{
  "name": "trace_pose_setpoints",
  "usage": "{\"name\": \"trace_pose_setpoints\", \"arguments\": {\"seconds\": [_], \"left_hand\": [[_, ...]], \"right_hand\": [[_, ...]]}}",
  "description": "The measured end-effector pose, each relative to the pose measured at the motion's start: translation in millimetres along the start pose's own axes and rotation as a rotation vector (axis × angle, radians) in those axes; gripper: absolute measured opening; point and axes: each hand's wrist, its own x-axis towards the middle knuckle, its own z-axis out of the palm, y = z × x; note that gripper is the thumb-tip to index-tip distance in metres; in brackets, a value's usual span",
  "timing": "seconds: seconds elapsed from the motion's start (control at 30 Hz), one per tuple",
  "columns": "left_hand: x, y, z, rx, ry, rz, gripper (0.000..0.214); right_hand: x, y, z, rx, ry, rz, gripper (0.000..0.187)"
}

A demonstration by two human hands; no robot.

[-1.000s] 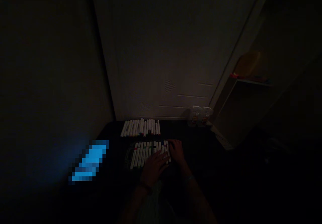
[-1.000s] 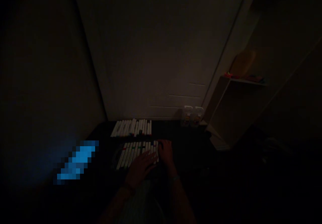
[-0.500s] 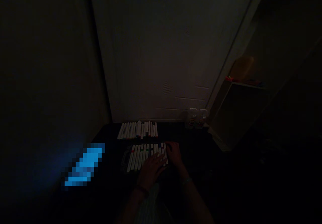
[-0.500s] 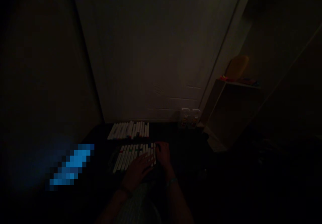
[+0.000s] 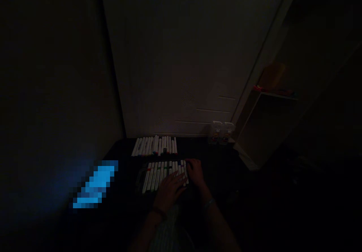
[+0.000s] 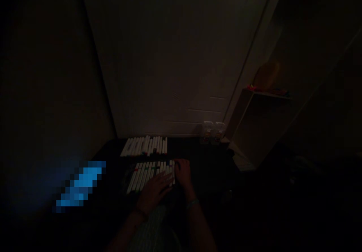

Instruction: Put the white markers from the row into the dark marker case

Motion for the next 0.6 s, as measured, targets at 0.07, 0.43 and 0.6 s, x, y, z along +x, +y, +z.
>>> {"name": "trace_pose_setpoints", "arguments": {"seconds": [0.07,0.43,0.6], "left_hand": [[0.0,-0.4,0.5,0.002,-0.003,-0.003,0.038],[-0.1,-0.1,-0.5,-0.008,0.009,0.006,0.037],[0.4,-0.4,1.0,-0.023,0.017,-0.009,0.038]], "right_hand": [[0.1,-0.6,-0.5,0.010,-0.002,-0.002,0.032],[-0.1,-0.7,0.4,0.027,0.007,-0.018,0.031],[-0.4,0.7,1.4,0.016,0.011,-0.016,0.031]]}}
